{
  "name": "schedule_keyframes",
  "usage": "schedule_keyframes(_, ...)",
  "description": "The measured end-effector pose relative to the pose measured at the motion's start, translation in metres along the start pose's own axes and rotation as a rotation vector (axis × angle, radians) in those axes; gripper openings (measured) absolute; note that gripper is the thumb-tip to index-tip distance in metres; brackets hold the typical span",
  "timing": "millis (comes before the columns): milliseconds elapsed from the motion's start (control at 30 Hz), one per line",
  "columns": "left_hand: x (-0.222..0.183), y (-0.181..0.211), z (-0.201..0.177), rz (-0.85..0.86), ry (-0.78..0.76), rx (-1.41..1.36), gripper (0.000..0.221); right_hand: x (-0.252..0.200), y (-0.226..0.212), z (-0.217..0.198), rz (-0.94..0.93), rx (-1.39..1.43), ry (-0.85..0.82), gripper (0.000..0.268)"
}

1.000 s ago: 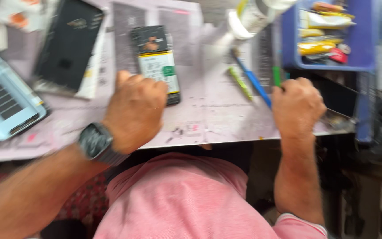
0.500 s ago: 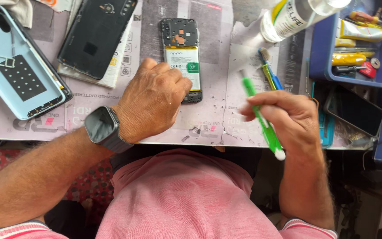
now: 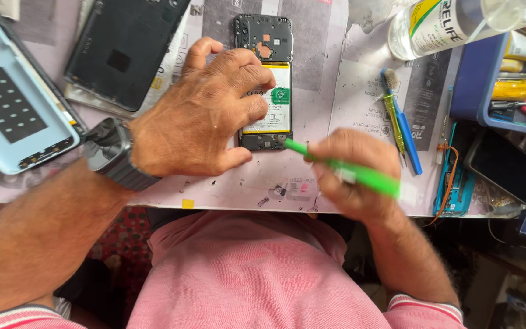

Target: The person uses a green utility knife to pry and remove a small circuit board from the bottom of a disassembled smartphone. The person then uses the knife to scrape adhesive residue from the phone's interior frame.

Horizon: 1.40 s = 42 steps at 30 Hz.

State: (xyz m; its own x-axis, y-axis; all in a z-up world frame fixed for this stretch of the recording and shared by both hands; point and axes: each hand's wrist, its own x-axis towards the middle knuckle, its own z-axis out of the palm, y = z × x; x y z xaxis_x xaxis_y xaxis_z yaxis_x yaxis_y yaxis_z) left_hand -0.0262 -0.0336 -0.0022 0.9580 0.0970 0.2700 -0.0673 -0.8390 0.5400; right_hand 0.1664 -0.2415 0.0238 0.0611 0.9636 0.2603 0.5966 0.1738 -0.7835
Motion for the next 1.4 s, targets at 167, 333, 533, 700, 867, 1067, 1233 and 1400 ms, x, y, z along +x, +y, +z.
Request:
schedule_keyframes(167,0.001,-0.002,-0.003,-0.014,-0.045,-0.027,0.054,-0.015,-0.019,0.010,-0.271,-0.242,-0.101,0.033)
schedule_keyframes(333,0.002,-0.005,-0.002,0.005,-0.051,-0.053,0.052,-0.023,-0.015,0.026,-0.311,-0.317,-0.124,0.039)
schedule_keyframes(533,0.002,-0.007,-0.001,0.003,-0.053,-0.052,0.050,-0.023,-0.014,0.025,-0.310,-0.330,-0.143,0.039)
schedule_keyframes(700,0.002,-0.006,0.000,-0.012,-0.041,-0.055,0.053,-0.022,-0.012,0.023,0.019,-0.055,0.084,0.028)
schedule_keyframes(867,0.002,-0.007,-0.001,-0.020,-0.042,-0.057,0.049,0.007,0.013,0.000,0.176,0.168,-0.007,0.026)
schedule_keyframes(1067,0.003,-0.010,-0.002,-0.034,-0.057,-0.055,0.050,0.019,0.029,-0.001,0.531,0.444,0.014,0.021)
schedule_keyframes(1233,0.004,-0.011,-0.004,-0.043,-0.069,-0.071,0.053,0.015,0.043,0.002,0.623,0.607,0.056,0.022)
schedule_keyframes(1400,0.005,-0.009,-0.003,-0.060,-0.071,-0.087,0.054,0.013,0.049,0.004,0.626,0.663,0.051,0.023)
